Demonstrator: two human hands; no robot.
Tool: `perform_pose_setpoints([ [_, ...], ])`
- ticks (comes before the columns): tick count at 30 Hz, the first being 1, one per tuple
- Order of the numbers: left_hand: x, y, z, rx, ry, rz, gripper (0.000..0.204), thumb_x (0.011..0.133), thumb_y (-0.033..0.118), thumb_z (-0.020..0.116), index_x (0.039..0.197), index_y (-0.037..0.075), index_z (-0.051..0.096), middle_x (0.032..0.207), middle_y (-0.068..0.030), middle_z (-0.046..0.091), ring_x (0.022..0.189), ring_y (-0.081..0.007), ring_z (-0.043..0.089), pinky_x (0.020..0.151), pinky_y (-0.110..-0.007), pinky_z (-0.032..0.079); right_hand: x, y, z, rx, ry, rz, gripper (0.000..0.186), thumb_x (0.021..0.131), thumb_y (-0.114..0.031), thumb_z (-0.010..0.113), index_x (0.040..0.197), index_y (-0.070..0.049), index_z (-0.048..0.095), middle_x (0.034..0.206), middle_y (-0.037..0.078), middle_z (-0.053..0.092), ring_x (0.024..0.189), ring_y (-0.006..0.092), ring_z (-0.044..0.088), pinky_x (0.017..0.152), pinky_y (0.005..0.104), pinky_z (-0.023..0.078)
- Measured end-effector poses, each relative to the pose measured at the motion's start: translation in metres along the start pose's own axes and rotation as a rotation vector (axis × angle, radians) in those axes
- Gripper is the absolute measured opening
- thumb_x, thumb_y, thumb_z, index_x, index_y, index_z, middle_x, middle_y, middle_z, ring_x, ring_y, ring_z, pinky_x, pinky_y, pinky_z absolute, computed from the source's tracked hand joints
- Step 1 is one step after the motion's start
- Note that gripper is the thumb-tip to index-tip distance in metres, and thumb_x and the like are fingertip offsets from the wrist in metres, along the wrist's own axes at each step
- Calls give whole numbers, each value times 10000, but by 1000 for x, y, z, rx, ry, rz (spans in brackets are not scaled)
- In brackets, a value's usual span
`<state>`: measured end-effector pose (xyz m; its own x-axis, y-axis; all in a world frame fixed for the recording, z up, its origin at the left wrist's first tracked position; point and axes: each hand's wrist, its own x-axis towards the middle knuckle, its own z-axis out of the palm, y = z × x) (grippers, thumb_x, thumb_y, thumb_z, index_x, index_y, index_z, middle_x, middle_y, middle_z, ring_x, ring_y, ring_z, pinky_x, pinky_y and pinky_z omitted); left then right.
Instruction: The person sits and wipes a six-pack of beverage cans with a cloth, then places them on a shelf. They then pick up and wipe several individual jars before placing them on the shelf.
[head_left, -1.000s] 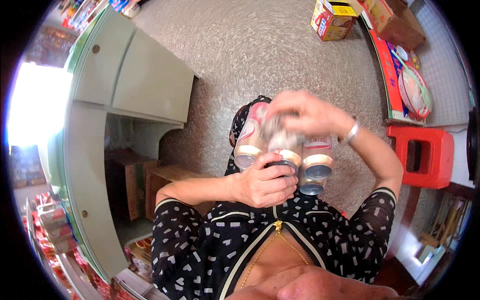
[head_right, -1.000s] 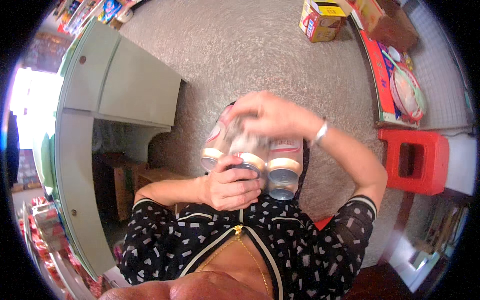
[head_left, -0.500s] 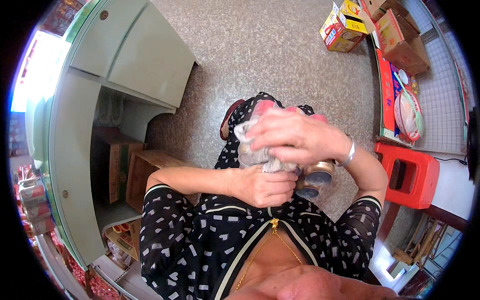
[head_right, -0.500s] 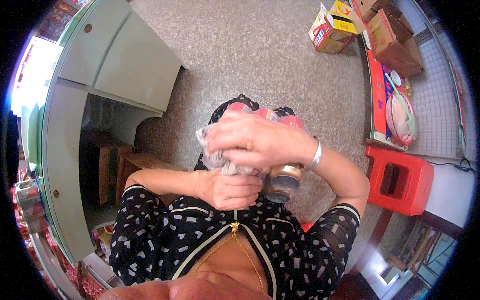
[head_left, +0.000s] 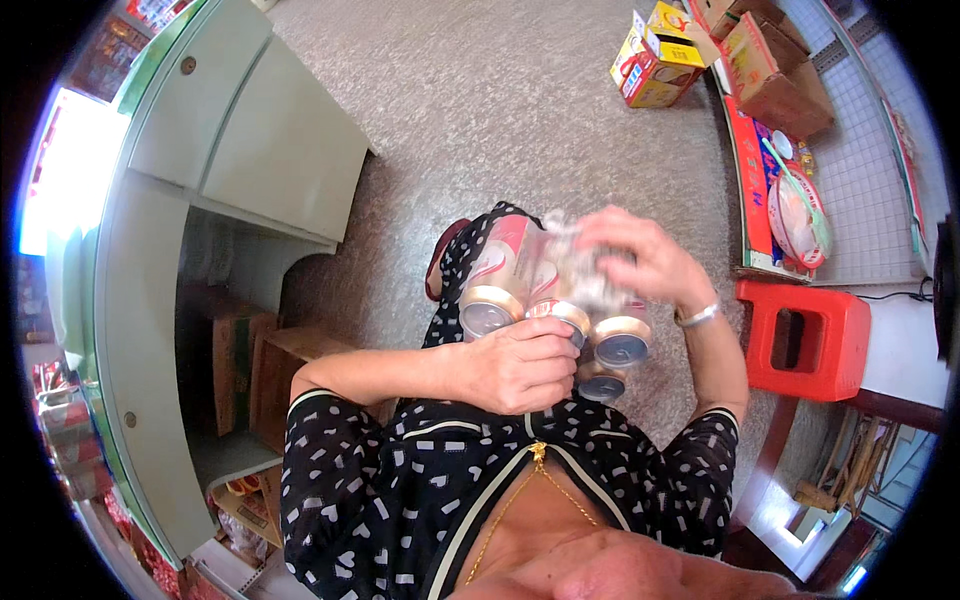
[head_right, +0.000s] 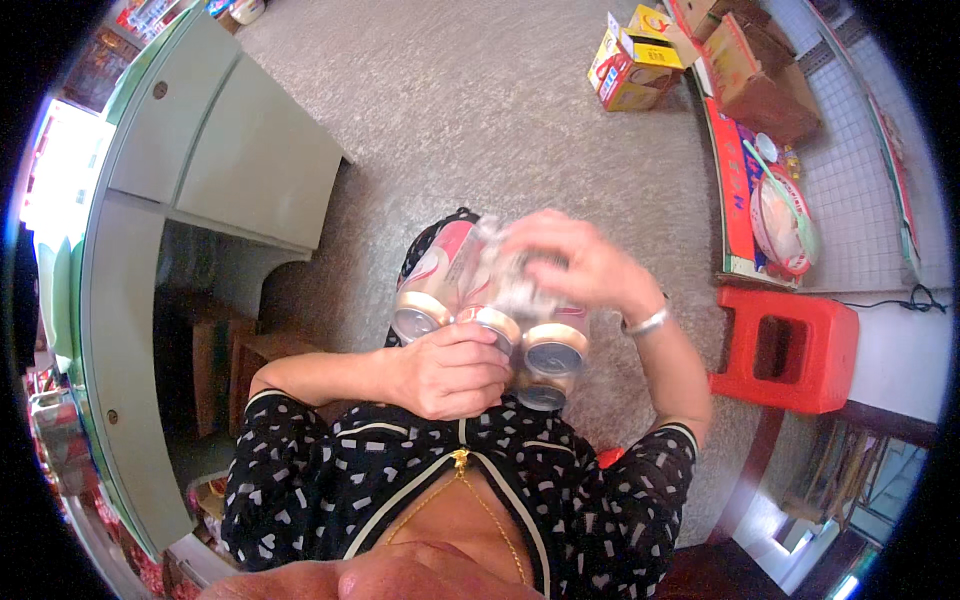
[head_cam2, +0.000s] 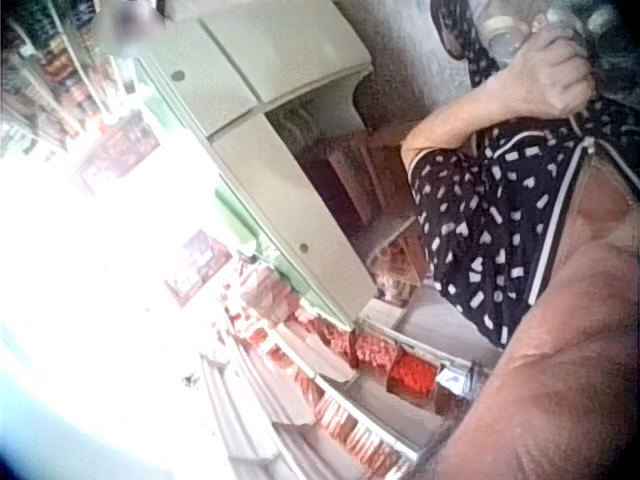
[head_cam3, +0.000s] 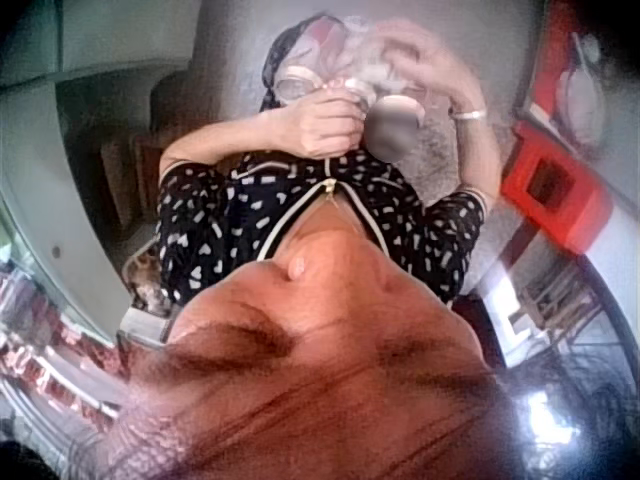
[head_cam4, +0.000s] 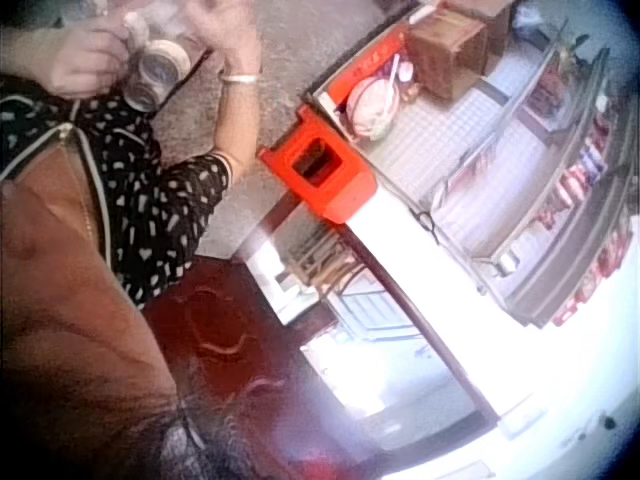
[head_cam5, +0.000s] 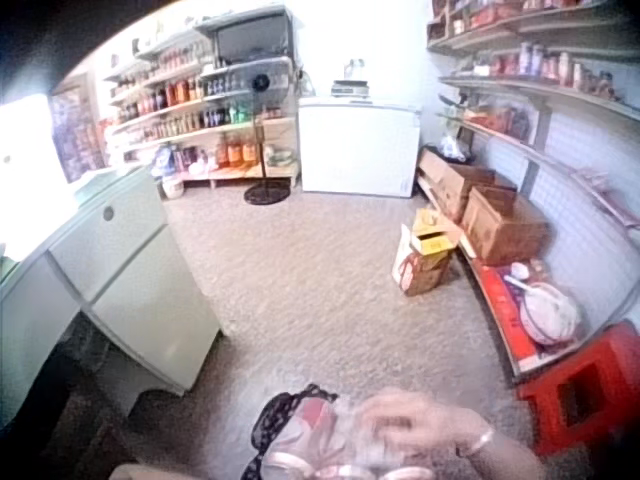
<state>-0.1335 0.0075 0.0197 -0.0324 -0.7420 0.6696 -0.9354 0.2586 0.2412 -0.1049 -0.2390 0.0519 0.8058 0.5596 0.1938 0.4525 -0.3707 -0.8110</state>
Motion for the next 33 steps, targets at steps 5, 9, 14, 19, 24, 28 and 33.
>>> perform_pose_setpoints([
  [5, 22, -3, -11, 204, -166, -167, 664, 676, 417, 731, 1231, 103, 545, 1353, -192, 459, 1266, -344, 421, 1057, -564, 284, -22, 43, 5, 62, 281, 168, 242, 831, -120, 619, 1030, 12, 655, 1043, 122, 651, 1005, 227, 619, 893, 345, 476],
  [9, 28, -3, -7, 246, -350, -201, 957, 566, 581, 742, 1364, 145, 444, 1463, -228, 336, 1373, -399, 290, 1100, -627, 160, -25, 8, 8, 219, 296, -1, 236, 806, -106, 661, 1018, -2, 674, 1067, 115, 654, 1048, 222, 607, 925, 336, 461],
  [14, 25, -1, -3, 276, -347, -132, 952, 604, 579, 726, 1369, 97, 428, 1464, -229, 340, 1369, -353, 317, 1109, -609, 165, -21, 50, 7, 234, 280, 251, 263, 784, -85, 656, 1026, 17, 666, 1086, 129, 647, 1048, 235, 599, 927, 341, 453],
  [19, 9, 7, 10, 392, -278, -106, 876, 665, 575, 671, 1363, 98, 444, 1457, -210, 363, 1357, -321, 339, 1119, -592, 157, 28, -14, 9, 151, -34, -135, 311, 801, -138, 662, 1074, 9, 651, 1072, 129, 646, 1043, 232, 600, 924, 358, 459],
  [24, 12, 12, 8, 416, -253, -95, 811, 690, 556, 650, 1342, 108, 469, 1451, -196, 380, 1357, -305, 342, 1114, -604, 145, 54, 43, 20, 130, -161, 99, 353, 832, -193, 654, 1123, 5, 629, 1085, 139, 642, 1043, 236, 599, 922, 366, 465],
  [28, 19, 9, 3, 352, -296, -108, 845, 673, 566, 663, 1347, 98, 459, 1449, -224, 371, 1357, -330, 345, 1104, -611, 162, 57, 54, 22, 97, -150, 179, 367, 852, -254, 639, 1113, 4, 637, 1115, 148, 622, 1069, 270, 589, 940, 349, 459],
  [33, 21, 7, -1, 404, -397, -91, 852, 708, 611, 636, 1369, 111, 442, 1439, -254, 365, 1359, -372, 326, 1103, -609, 139, 61, -14, 15, 239, -247, -156, 347, 849, -216, 635, 1119, 1, 639, 1120, 147, 621, 1071, 247, 585, 935, 344, 459],
])
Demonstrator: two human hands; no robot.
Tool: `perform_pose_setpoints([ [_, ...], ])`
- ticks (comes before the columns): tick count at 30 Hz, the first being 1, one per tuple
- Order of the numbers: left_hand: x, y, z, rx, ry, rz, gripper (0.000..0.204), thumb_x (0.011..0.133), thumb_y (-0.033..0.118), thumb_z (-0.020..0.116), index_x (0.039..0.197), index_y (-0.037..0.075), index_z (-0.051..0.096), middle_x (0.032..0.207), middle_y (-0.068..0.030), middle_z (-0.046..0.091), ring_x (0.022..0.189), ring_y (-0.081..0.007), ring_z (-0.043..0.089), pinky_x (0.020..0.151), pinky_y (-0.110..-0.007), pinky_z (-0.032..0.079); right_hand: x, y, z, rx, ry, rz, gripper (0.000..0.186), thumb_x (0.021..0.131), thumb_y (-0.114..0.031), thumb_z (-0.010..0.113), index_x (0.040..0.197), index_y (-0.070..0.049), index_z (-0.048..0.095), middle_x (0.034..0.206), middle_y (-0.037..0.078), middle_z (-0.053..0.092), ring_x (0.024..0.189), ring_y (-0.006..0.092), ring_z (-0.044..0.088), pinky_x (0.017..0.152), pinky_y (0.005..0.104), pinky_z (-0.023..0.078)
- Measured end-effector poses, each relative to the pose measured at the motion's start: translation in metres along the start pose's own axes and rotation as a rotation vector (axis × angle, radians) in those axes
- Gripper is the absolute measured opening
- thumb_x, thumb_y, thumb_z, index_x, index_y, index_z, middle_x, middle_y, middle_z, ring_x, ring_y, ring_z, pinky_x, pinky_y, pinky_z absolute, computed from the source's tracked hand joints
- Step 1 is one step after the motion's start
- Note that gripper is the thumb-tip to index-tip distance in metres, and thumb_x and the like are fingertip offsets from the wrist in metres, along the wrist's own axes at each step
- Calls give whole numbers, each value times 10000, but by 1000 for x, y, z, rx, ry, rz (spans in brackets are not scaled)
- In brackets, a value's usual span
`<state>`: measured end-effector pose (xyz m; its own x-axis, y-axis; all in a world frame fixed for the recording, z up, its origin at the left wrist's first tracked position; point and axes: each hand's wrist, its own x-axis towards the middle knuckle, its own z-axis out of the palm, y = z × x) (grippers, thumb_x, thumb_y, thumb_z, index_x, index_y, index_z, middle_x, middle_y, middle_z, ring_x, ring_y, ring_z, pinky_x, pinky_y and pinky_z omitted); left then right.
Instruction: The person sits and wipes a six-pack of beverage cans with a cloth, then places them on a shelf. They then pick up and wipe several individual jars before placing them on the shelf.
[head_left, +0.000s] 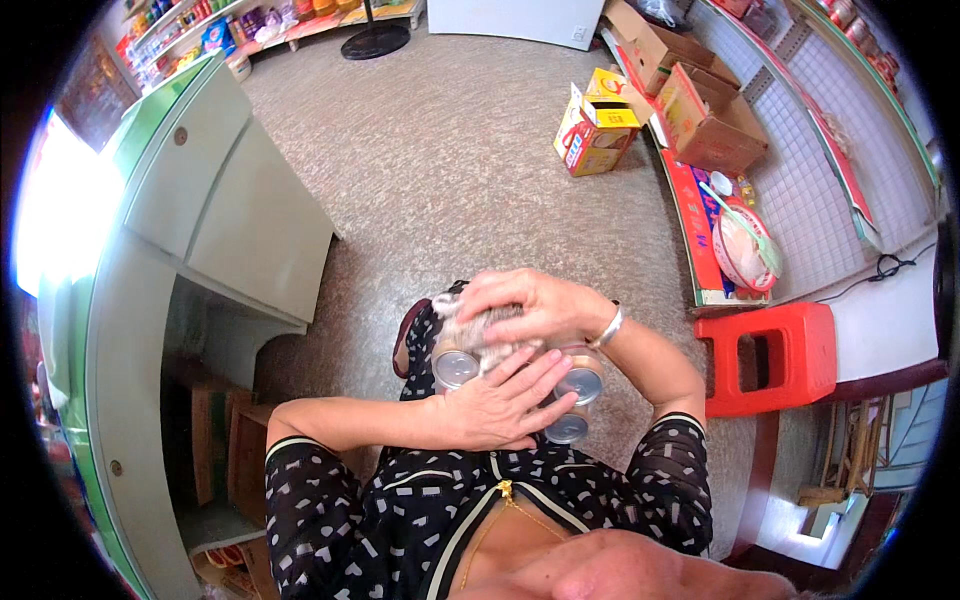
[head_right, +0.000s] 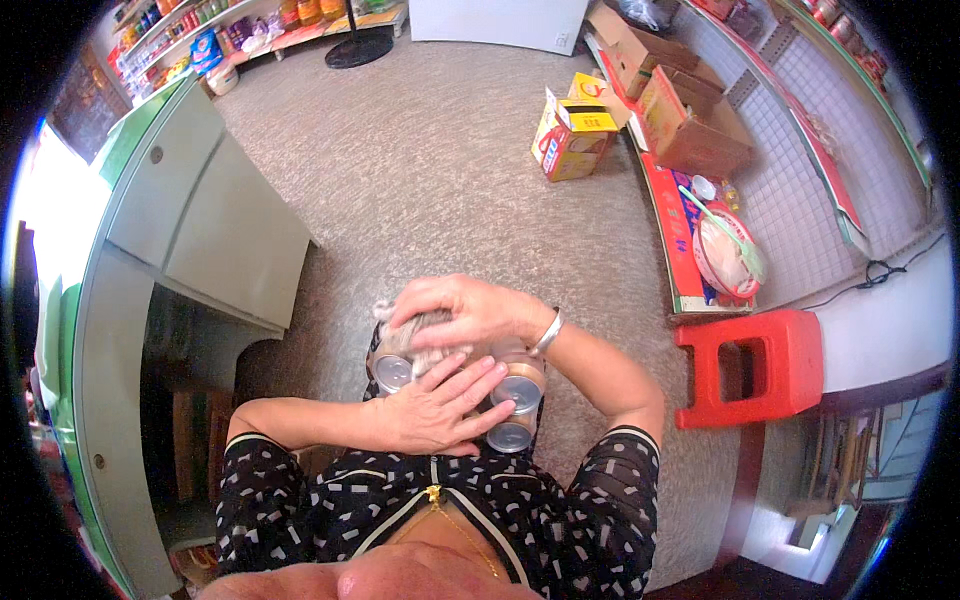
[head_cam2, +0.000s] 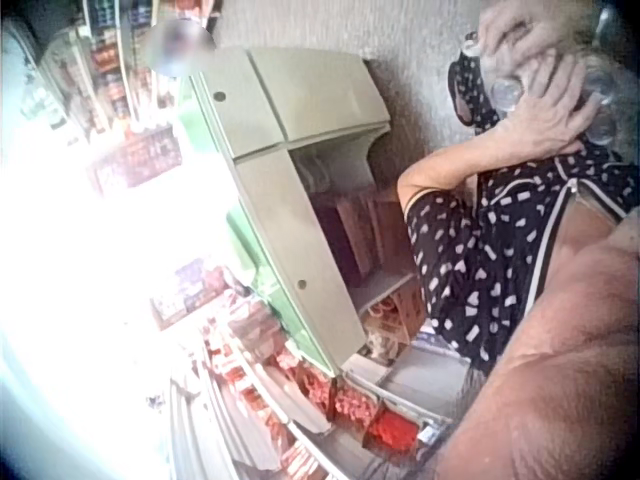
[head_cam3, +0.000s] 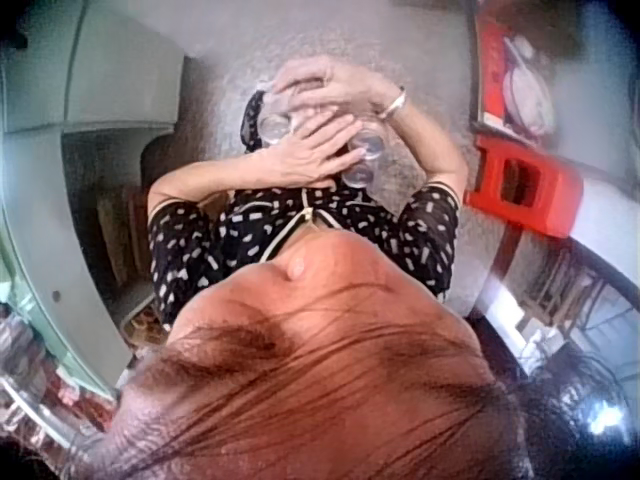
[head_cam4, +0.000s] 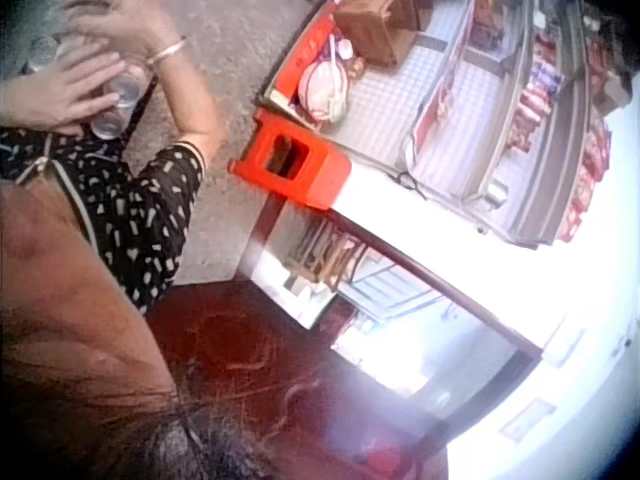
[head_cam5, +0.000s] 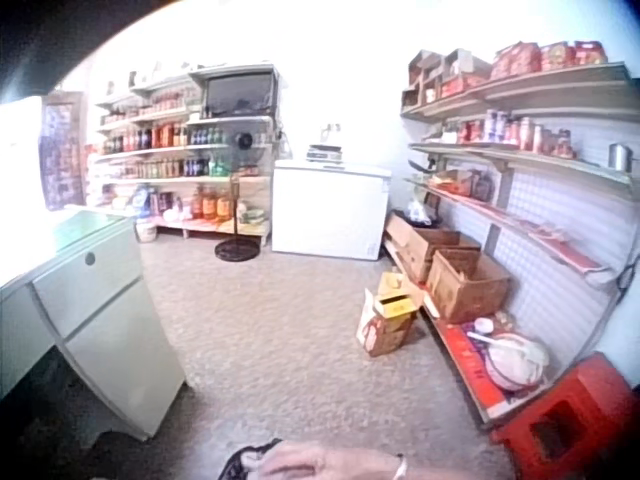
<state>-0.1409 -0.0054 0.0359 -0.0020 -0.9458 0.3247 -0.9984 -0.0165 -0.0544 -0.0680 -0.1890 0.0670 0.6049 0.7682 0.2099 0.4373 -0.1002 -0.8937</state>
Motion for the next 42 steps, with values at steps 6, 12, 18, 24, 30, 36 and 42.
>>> perform_pose_setpoints([
  [6, 21, -24, -12, -161, -6, -12, 951, 652, 650, 685, 1383, 107, 414, 1424, -278, 360, 1319, -413, 358, 1076, -603, 205, -78, 89, -14, -142, 404, 497, 286, 850, -153, 647, 1103, -19, 652, 1093, 106, 635, 1014, 211, 593, 890, 328, 472],
  [12, 32, -52, -12, -178, -22, -7, 872, 697, 642, 682, 1332, 87, 463, 1371, -290, 391, 1277, -443, 380, 999, -628, 272, -105, 56, -6, 129, 828, 328, 292, 857, -160, 655, 1124, -40, 652, 1053, 7, 634, 987, 103, 553, 863, 288, 479],
  [18, 9, -74, 3, -441, 450, -274, 657, 744, 444, 698, 1208, 10, 530, 1342, -279, 415, 1228, -436, 421, 1018, -522, 340, -138, 121, -13, 56, 754, 497, 305, 888, -204, 635, 1149, -48, 652, 1090, 45, 657, 1023, 135, 574, 919, 304, 455],
  [24, -52, -14, 67, -572, 982, -835, 447, 855, 336, 552, 1135, -12, 549, 1213, -183, 521, 1089, -304, 528, 920, -422, 422, -100, 107, -16, 126, 677, 443, 346, 921, -239, 594, 1173, -4, 631, 1099, 69, 656, 1035, 142, 574, 923, 294, 450],
  [30, -40, -29, 113, -992, 1025, -933, 441, 905, 379, 458, 1077, -15, 554, 1024, -135, 581, 917, -219, 565, 801, -361, 455, -88, 79, 2, 31, 611, 353, 382, 960, -265, 523, 1239, -16, 601, 1275, 120, 591, 1172, 187, 524, 1012, 332, 396],
  [36, 9, -104, 90, -1475, 814, -800, 407, 890, 366, 454, 859, -3, 623, 807, -76, 637, 734, -165, 591, 674, -326, 475, -78, 37, 69, 373, 1358, 139, 311, 968, -194, 505, 1215, -18, 570, 1155, 83, 596, 1097, 163, 535, 969, 310, 413],
  [42, 72, -149, 94, -1890, 270, -733, 505, 713, 443, 551, 841, -29, 679, 852, -122, 688, 773, -240, 641, 712, -359, 510, -123, 17, 84, -42, 1468, 5, 317, 936, -162, 522, 1216, -17, 560, 1199, 75, 567, 1087, 144, 541, 935, 283, 437],
])
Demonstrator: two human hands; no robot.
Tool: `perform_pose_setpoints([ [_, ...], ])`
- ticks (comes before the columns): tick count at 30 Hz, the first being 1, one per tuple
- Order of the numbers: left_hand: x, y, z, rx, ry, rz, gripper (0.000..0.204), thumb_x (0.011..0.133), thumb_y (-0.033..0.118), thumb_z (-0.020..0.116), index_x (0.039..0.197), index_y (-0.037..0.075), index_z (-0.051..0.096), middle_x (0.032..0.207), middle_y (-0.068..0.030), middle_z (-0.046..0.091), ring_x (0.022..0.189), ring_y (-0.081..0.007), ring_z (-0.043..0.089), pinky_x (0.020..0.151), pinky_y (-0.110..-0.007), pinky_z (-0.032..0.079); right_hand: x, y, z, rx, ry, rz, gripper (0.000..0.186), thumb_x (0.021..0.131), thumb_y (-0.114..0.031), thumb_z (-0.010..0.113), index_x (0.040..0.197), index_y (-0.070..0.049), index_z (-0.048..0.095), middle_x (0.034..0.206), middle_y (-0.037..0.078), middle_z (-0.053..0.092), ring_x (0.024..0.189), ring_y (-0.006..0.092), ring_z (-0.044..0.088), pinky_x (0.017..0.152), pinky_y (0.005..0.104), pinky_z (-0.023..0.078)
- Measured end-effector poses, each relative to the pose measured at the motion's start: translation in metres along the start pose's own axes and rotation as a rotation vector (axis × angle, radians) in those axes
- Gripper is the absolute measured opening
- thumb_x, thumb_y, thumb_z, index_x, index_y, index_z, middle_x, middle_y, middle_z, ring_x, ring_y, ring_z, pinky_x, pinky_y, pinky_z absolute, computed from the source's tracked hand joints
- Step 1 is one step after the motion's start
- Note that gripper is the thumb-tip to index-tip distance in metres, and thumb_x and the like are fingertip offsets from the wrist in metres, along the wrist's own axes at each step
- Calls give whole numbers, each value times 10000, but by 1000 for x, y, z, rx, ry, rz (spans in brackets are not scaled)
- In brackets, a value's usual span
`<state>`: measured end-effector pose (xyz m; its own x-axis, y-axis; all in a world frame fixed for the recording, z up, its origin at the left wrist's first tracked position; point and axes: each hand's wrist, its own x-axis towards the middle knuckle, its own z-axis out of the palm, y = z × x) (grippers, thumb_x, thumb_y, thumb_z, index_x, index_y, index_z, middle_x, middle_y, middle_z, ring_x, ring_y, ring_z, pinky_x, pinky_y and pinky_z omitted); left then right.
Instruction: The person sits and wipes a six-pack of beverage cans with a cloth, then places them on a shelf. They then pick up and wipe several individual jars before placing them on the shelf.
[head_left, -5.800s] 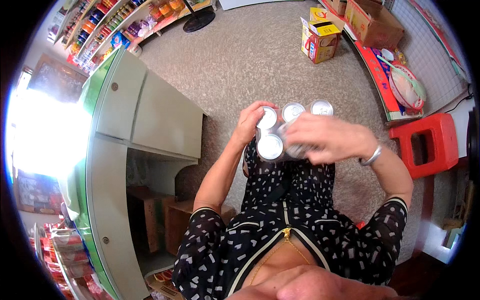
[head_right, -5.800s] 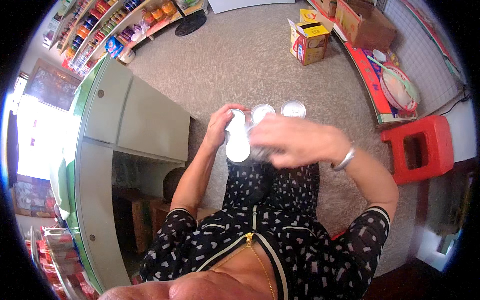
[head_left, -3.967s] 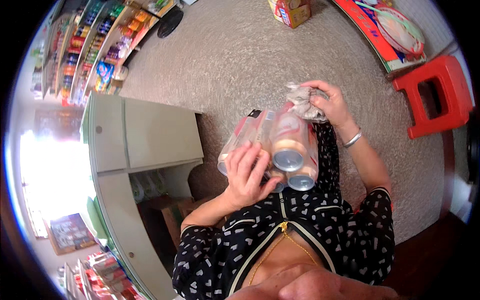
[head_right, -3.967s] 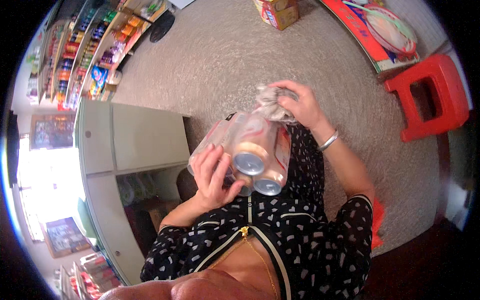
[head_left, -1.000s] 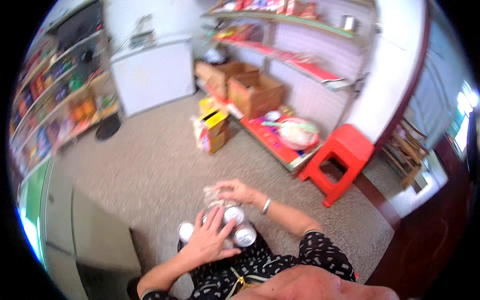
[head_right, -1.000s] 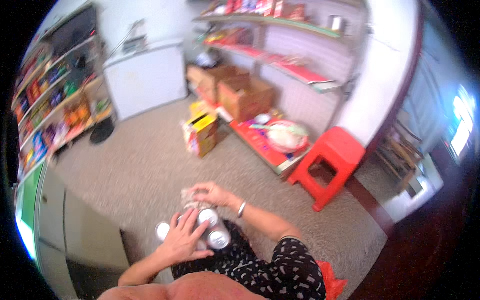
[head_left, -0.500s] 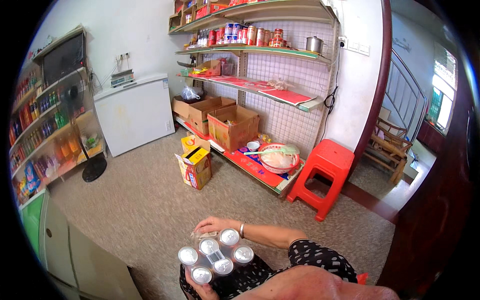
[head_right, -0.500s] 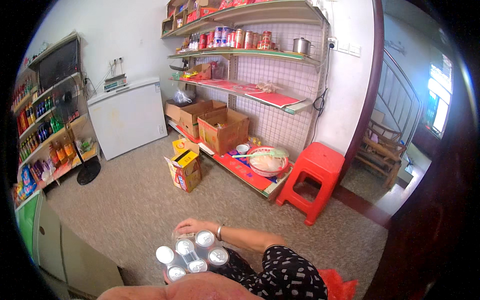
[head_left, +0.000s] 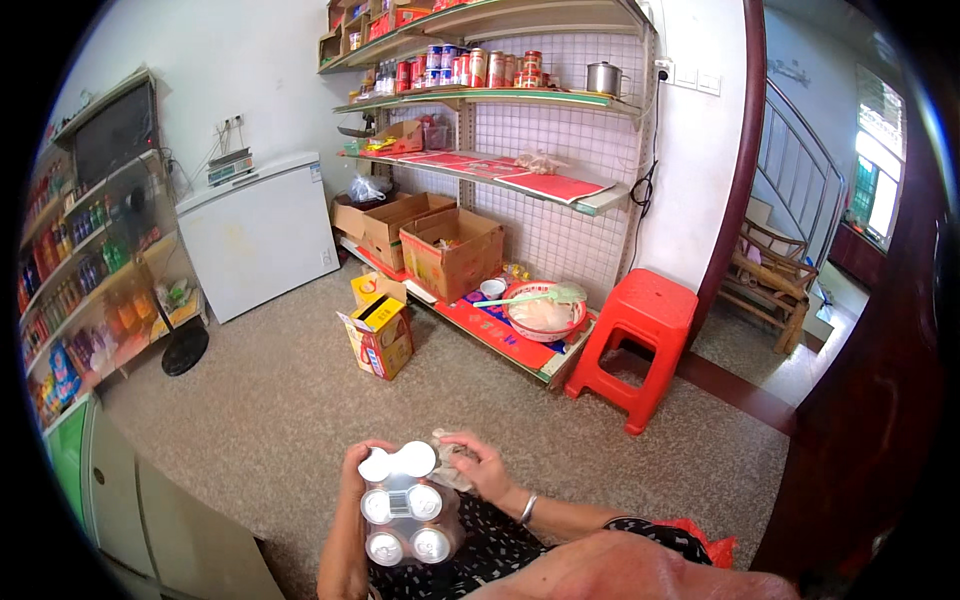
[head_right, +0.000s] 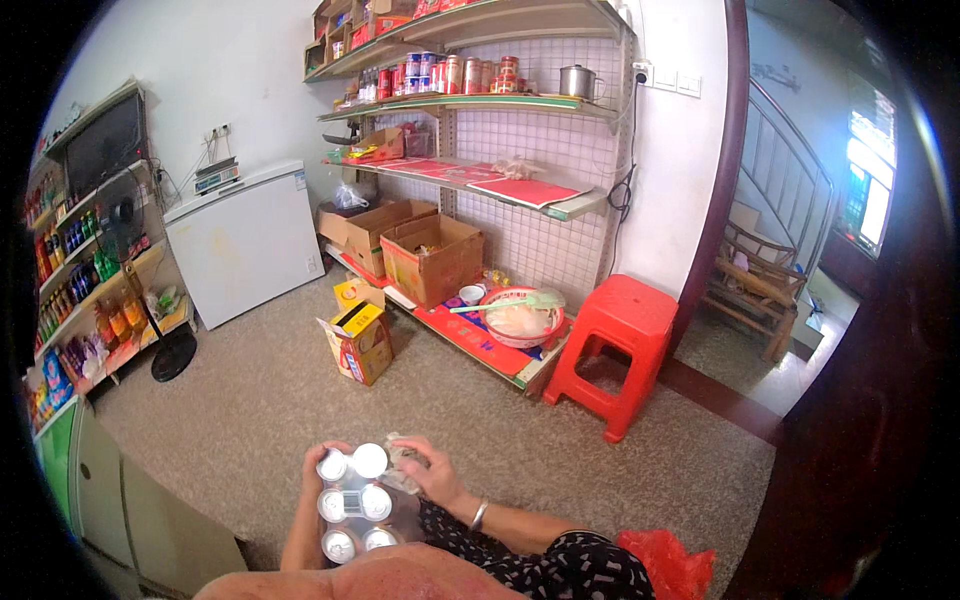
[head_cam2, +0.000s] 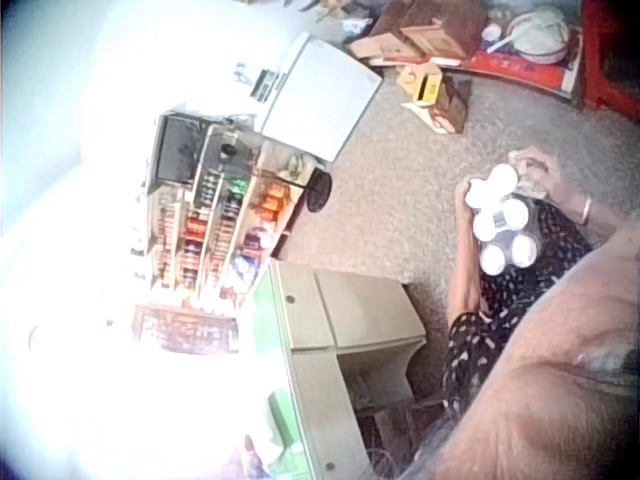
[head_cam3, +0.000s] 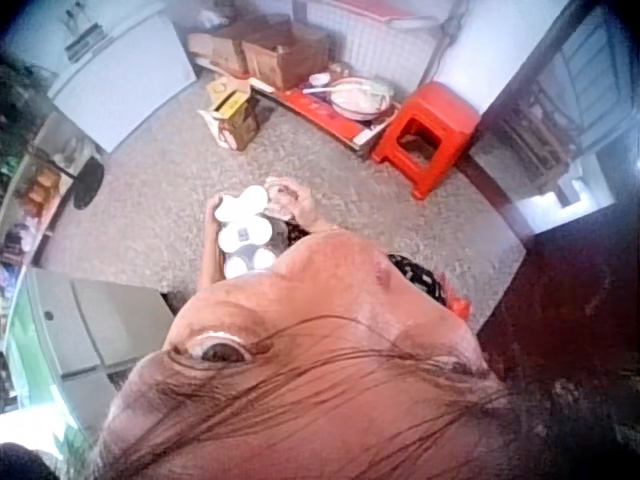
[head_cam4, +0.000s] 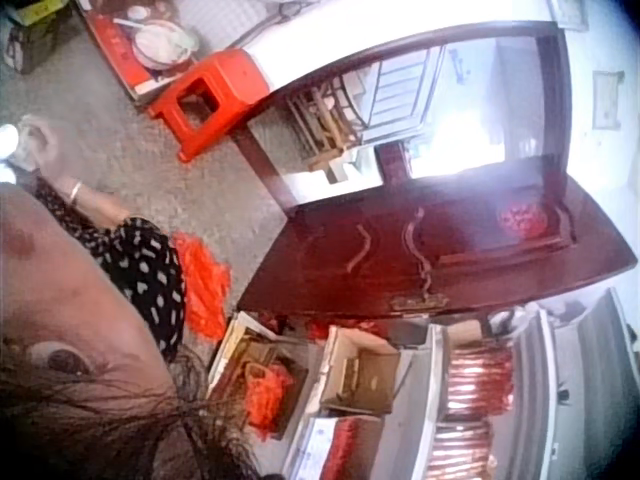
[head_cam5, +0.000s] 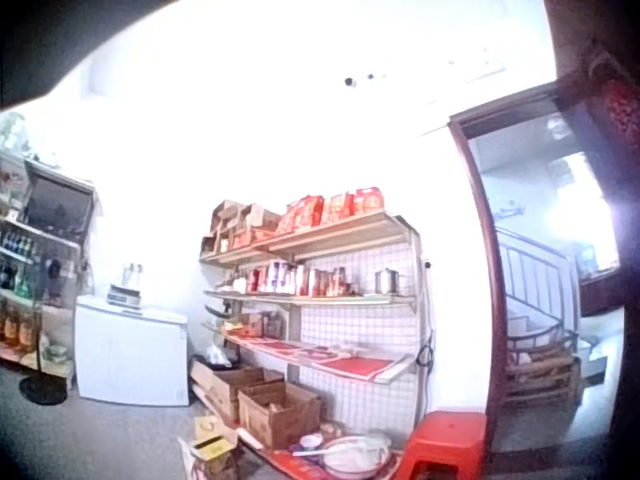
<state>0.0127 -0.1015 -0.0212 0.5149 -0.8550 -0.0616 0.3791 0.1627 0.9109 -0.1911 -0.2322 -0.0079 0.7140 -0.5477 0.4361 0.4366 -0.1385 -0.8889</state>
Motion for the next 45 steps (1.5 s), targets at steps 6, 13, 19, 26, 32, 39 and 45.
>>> perform_pose_setpoints([
  [6, -10, 14, 26, 145, -261, 81, 501, 647, 415, 611, 891, -12, 703, 984, -136, 666, 1060, -276, 571, 958, -402, 419, 47, 11, -32, 85, -481, 293, 338, 925, -184, 542, 1205, -6, 602, 1143, 54, 621, 1057, 154, 563, 930, 293, 444],
  [13, -88, 46, 69, 1203, -72, 198, 813, 799, 388, 692, 1394, -38, 338, 1307, -278, 474, 1175, -402, 530, 965, -438, 443, 48, 25, -39, 2, -642, 468, 353, 920, -197, 572, 1231, -33, 606, 1158, 67, 623, 1064, 160, 564, 960, 307, 426],
  [19, -132, 31, 79, 1247, 53, 48, 949, 758, 419, 735, 1412, -72, 253, 1257, -309, 508, 1110, -440, 554, 890, -470, 478, 35, 2, -16, -144, -656, 163, 358, 892, -200, 607, 1204, -25, 607, 1230, 117, 574, 1192, 206, 495, 1047, 359, 352],
  [26, -146, -15, 43, 1002, 335, 138, 745, 776, 240, 702, 1401, 16, 364, 1042, -226, 669, 996, -310, 666, 840, -373, 519, 24, -13, 5, -251, -642, 45, 337, 874, -162, 629, 1188, -40, 614, 1176, 119, 586, 1107, 226, 558, 973, 354, 422],
  [32, -158, -39, 19, 970, 294, 73, 651, 780, 286, 695, 1331, 42, 449, 1161, -171, 635, 1117, -261, 601, 944, -371, 455, 1, 8, -12, -409, -616, -81, 309, 862, -131, 632, 1156, -37, 630, 1178, 132, 586, 1142, 251, 535, 995, 374, 406],
  [39, -149, -25, 17, 881, 86, 208, 502, 811, 324, 679, 1188, 17, 552, 990, -144, 673, 937, -204, 637, 816, -336, 491, -17, -35, -3, -235, -516, -39, 364, 866, -165, 625, 1208, -42, 603, 1247, 154, 555, 1182, 264, 514, 1016, 380, 391],
  [45, -142, -10, 8, 1033, -42, 281, 435, 813, 251, 622, 1146, -26, 584, 960, -222, 652, 866, -382, 647, 768, -412, 513, -54, 0, 0, -353, -315, -43, 383, 854, -167, 633, 1217, -52, 595, 1258, 163, 542, 1186, 302, 499, 1032, 403, 369],
])
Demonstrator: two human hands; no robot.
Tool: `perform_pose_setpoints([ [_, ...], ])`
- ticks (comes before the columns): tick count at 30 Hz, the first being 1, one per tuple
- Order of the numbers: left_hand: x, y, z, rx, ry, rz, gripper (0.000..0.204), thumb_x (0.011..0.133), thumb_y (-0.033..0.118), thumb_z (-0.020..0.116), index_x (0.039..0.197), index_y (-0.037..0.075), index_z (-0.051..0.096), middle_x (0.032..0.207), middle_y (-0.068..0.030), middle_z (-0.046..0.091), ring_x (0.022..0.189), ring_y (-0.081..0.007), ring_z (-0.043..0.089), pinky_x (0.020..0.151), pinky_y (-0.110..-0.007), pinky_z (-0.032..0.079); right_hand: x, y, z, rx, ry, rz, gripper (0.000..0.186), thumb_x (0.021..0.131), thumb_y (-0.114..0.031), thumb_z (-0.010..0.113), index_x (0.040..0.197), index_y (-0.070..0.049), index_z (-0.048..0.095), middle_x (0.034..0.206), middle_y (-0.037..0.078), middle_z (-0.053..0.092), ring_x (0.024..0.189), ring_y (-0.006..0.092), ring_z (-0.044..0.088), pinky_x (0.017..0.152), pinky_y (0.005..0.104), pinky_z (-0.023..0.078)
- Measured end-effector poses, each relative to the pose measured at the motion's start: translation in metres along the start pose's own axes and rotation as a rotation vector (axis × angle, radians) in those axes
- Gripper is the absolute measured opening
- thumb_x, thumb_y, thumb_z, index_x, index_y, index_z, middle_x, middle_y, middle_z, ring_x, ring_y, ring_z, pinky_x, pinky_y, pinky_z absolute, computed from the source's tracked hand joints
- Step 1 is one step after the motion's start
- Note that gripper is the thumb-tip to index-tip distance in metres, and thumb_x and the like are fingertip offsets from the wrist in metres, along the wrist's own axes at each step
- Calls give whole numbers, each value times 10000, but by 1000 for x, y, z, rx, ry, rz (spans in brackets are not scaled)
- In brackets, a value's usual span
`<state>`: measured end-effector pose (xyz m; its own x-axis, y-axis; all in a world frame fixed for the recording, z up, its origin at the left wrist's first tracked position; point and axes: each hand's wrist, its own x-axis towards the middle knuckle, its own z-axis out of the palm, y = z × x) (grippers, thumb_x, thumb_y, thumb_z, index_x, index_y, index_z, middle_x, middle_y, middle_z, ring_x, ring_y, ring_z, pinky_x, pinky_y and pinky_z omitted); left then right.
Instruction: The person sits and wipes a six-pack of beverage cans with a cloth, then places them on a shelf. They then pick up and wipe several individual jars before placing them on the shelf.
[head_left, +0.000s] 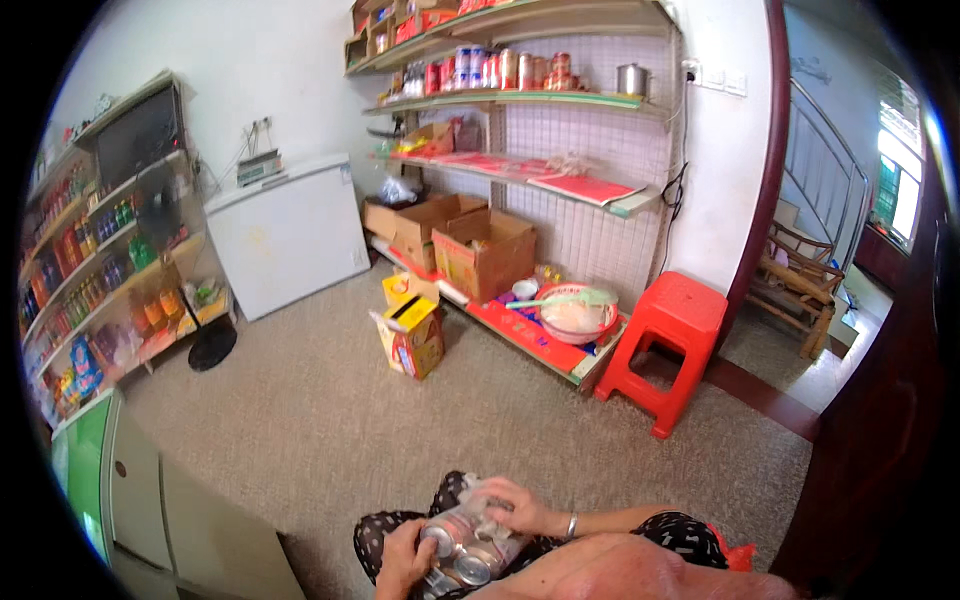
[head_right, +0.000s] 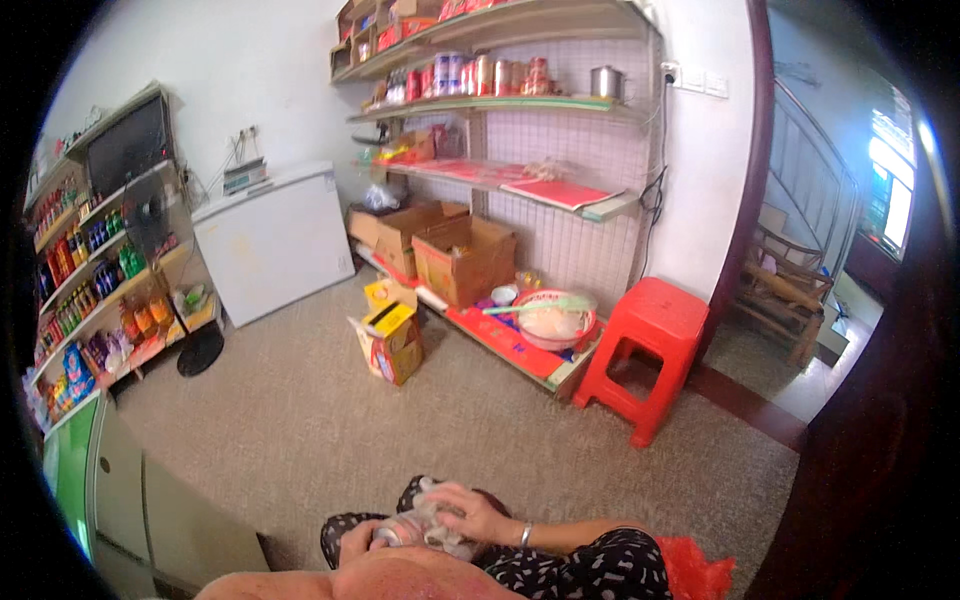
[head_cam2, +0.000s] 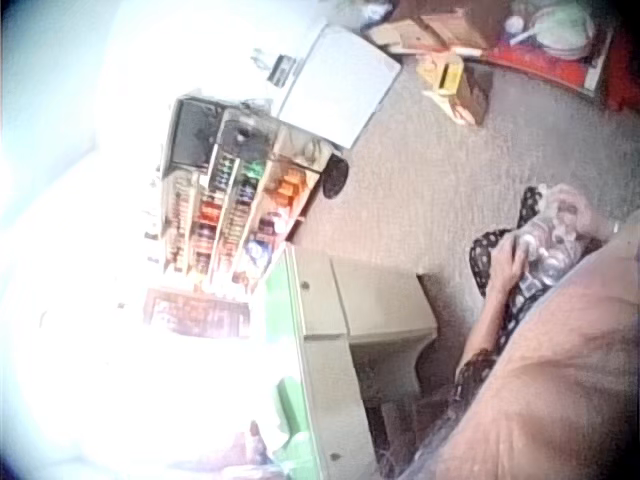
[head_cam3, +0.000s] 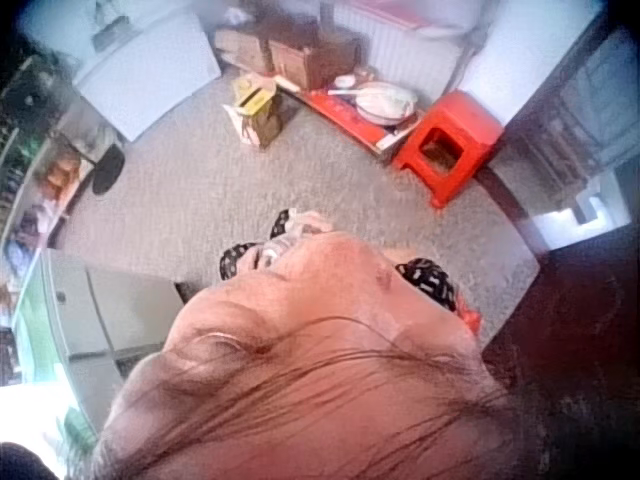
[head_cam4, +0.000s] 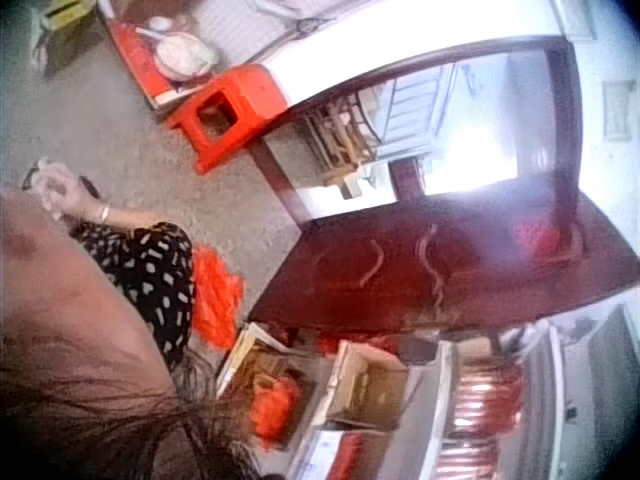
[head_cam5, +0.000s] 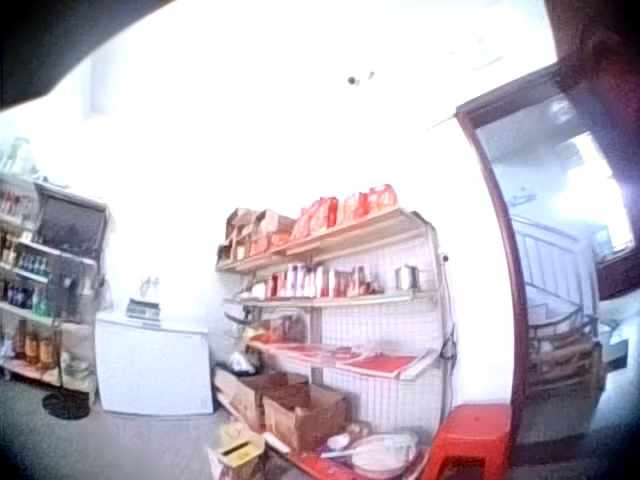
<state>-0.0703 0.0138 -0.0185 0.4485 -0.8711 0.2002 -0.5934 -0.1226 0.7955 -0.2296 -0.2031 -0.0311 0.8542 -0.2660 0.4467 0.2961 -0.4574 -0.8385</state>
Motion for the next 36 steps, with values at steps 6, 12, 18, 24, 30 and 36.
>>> perform_pose_setpoints([
  [6, 2, -14, -1, -97, 31, 14, 242, 843, 136, 539, 994, -35, 619, 922, -214, 630, 858, -368, 623, 776, -398, 499, 29, -42, 22, -206, -94, -347, 397, 805, -155, 691, 1176, -40, 606, 1214, 188, 546, 1084, 367, 549, 928, 466, 453],
  [12, -25, -33, 18, -57, 184, 290, 435, 870, 368, 578, 1008, -43, 612, 912, -196, 642, 808, -356, 628, 727, -400, 503, 8, -26, 0, -228, -159, -174, 268, 769, -105, 681, 1027, -33, 661, 1139, 126, 613, 1064, 319, 581, 897, 435, 471],
  [18, -56, -6, 30, 150, 468, 416, 820, 831, 618, 586, 1335, -8, 424, 1319, -283, 465, 1195, -427, 483, 988, -502, 390, -5, -19, -34, -132, 297, 128, 319, 833, -63, 622, 1144, 9, 618, 1143, 132, 607, 1105, 228, 560, 972, 324, 415],
  [24, -90, -7, 42, 69, 424, -226, 915, 881, 654, 457, 1440, -35, 233, 1462, -301, 266, 1361, -402, 295, 1126, -468, 217, -74, 40, -8, 671, 325, 607, 342, 925, -105, 535, 1244, 17, 537, 1182, 117, 597, 1077, 157, 569, 926, 289, 453],
  [30, -122, -50, 102, -392, 645, -438, 790, 958, 518, 385, 1476, -38, 167, 1453, -218, 321, 1314, -295, 375, 1094, -385, 291, -58, 36, 11, 986, 368, 524, 396, 920, -158, 495, 1267, 33, 484, 1179, 129, 603, 1062, 181, 595, 934, 303, 475],
  [36, -88, -82, 61, -609, 537, -471, 693, 971, 507, 389, 1451, 22, 266, 1306, -166, 495, 1176, -248, 520, 1010, -378, 414, 2, -11, 4, 949, 431, 521, 464, 906, -218, 537, 1292, 24, 448, 1226, 149, 578, 1104, 212, 592, 953, 336, 480],
])
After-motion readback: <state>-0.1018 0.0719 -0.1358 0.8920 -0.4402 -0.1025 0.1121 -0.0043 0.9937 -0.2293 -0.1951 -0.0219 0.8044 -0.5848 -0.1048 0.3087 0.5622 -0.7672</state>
